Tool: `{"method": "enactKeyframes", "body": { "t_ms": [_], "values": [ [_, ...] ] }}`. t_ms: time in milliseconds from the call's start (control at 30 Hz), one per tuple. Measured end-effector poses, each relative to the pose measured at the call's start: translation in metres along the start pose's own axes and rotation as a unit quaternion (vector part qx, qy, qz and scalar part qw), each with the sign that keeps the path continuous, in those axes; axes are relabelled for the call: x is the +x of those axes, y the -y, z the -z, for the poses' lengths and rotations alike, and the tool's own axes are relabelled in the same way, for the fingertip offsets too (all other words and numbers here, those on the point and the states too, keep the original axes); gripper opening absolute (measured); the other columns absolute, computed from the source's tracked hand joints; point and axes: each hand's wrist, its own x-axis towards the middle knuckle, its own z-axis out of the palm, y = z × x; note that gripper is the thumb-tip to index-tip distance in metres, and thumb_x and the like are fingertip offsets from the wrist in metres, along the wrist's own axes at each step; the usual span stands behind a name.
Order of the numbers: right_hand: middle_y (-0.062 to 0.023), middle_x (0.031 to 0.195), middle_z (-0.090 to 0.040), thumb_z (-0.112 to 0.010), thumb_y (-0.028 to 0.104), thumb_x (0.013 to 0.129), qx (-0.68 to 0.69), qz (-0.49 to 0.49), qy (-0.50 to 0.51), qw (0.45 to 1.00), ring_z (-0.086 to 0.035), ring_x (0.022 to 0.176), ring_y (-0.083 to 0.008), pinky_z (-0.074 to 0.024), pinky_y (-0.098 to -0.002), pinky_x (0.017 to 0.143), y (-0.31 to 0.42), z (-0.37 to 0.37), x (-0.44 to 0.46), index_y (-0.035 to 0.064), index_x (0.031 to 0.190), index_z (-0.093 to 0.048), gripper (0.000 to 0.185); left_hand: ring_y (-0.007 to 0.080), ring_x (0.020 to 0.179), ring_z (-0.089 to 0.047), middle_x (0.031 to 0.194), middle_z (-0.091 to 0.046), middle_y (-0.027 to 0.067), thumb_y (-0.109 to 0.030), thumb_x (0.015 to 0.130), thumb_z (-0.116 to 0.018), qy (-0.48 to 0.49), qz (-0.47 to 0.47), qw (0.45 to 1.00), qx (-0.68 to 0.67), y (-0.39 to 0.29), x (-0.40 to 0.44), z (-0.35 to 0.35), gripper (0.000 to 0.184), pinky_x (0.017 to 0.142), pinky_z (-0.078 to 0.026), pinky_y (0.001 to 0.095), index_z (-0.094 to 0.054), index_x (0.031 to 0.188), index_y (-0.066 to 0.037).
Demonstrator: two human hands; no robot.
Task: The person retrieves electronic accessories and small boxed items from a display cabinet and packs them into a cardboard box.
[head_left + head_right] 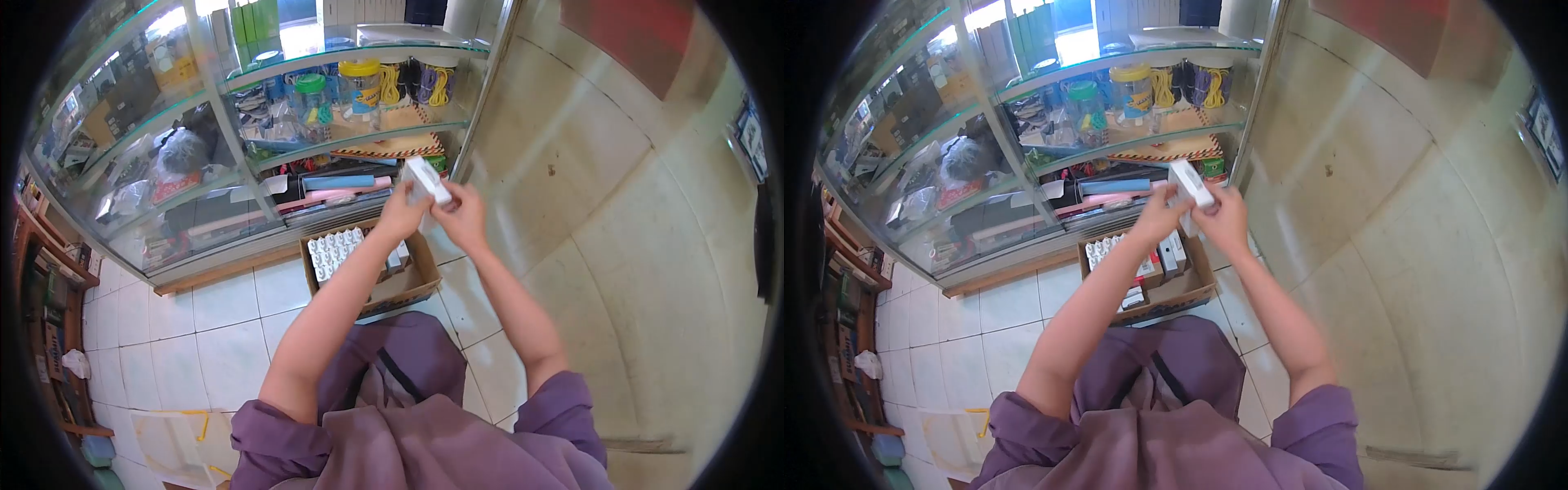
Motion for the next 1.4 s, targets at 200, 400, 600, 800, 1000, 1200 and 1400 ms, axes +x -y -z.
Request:
{"method": "enactKeyframes", "body": {
  "t_ms": [200, 400, 600, 800, 1000, 1200, 1400],
  "values": [
    [-0.0101, 0.085, -0.053, -0.073, 0.011, 0.068, 0.024, -0.084, 0.018, 0.996, -0.061, 0.063, -0.0163, -0.0504, -0.0287, 0.059, -0.089, -0.044, -0.064, 0.0001, 0.112, -0.062, 0.046, 0.0246, 0.104, -0.056, 0.137, -0.041, 0.0159, -0.027, 0.086, -0.063, 0.087, 0.176, 0.973, -0.119, 0.083, -0.011, -0.024, 0.063, 0.067, -0.053, 0.0363, -0.033, 0.138, -0.007],
    [-0.0098, 0.086, -0.049, -0.073, 0.006, 0.069, -0.019, -0.124, 0.044, 0.991, -0.059, 0.063, -0.0161, -0.0501, -0.0285, 0.059, -0.121, -0.073, -0.095, -0.0016, 0.114, -0.060, 0.047, 0.0229, 0.106, -0.053, 0.138, -0.039, 0.0117, -0.032, 0.087, -0.065, 0.102, 0.233, 0.955, -0.152, 0.158, -0.009, -0.045, 0.074, 0.082, -0.049, 0.0370, -0.020, 0.143, -0.014],
    [-0.0112, 0.089, -0.047, -0.073, 0.009, 0.071, -0.089, -0.129, 0.091, 0.983, -0.058, 0.067, -0.0201, -0.0500, -0.0308, 0.062, -0.143, -0.093, -0.105, -0.0003, 0.120, -0.054, 0.054, 0.0260, 0.123, -0.043, 0.140, -0.036, 0.0210, -0.032, 0.088, -0.063, 0.093, 0.264, 0.935, -0.219, 0.200, 0.002, -0.050, 0.073, 0.098, -0.040, 0.0343, -0.024, 0.139, 0.005],
    [-0.0124, 0.092, -0.049, -0.072, 0.008, 0.071, -0.066, -0.121, 0.097, 0.986, -0.061, 0.069, -0.0229, -0.0511, -0.0336, 0.064, -0.167, -0.112, -0.107, 0.0000, 0.119, -0.054, 0.052, 0.0291, 0.121, -0.048, 0.133, -0.044, 0.0235, -0.021, 0.087, -0.063, 0.070, 0.213, 0.970, -0.093, 0.235, 0.009, -0.051, 0.063, 0.099, -0.040, 0.0336, -0.033, 0.135, 0.006],
    [-0.0199, 0.107, -0.051, -0.062, 0.014, 0.080, -0.202, -0.180, 0.182, 0.945, -0.062, 0.081, -0.0339, -0.0510, -0.0403, 0.070, -0.190, -0.141, -0.100, -0.0023, 0.126, -0.046, 0.051, 0.0355, 0.105, -0.057, 0.117, -0.053, 0.0247, -0.003, 0.075, -0.065, 0.010, 0.146, 0.980, 0.136, 0.227, 0.020, -0.066, 0.061, 0.087, -0.049, 0.0379, -0.041, 0.130, 0.006],
    [-0.0264, 0.125, -0.044, -0.056, 0.019, 0.084, -0.160, -0.176, 0.189, 0.953, -0.056, 0.102, -0.0420, -0.0502, -0.0435, 0.081, -0.197, -0.162, -0.103, -0.0097, 0.134, -0.031, 0.062, 0.0367, 0.095, -0.060, 0.107, -0.054, 0.0238, 0.005, 0.068, -0.060, -0.010, 0.123, 0.973, 0.196, 0.234, 0.029, -0.064, 0.058, 0.082, -0.052, 0.0383, -0.047, 0.125, 0.006],
    [-0.0307, 0.140, -0.028, -0.055, 0.025, 0.086, -0.135, -0.199, 0.252, 0.937, -0.049, 0.114, -0.0435, -0.0458, -0.0439, 0.091, -0.214, -0.175, -0.107, -0.0108, 0.139, -0.022, 0.072, 0.0380, 0.092, -0.058, 0.100, -0.054, 0.0248, 0.003, 0.074, -0.055, 0.018, 0.068, 0.967, 0.245, 0.254, 0.027, -0.063, 0.040, 0.083, -0.049, 0.0416, -0.056, 0.114, 0.005]
  ]
}}
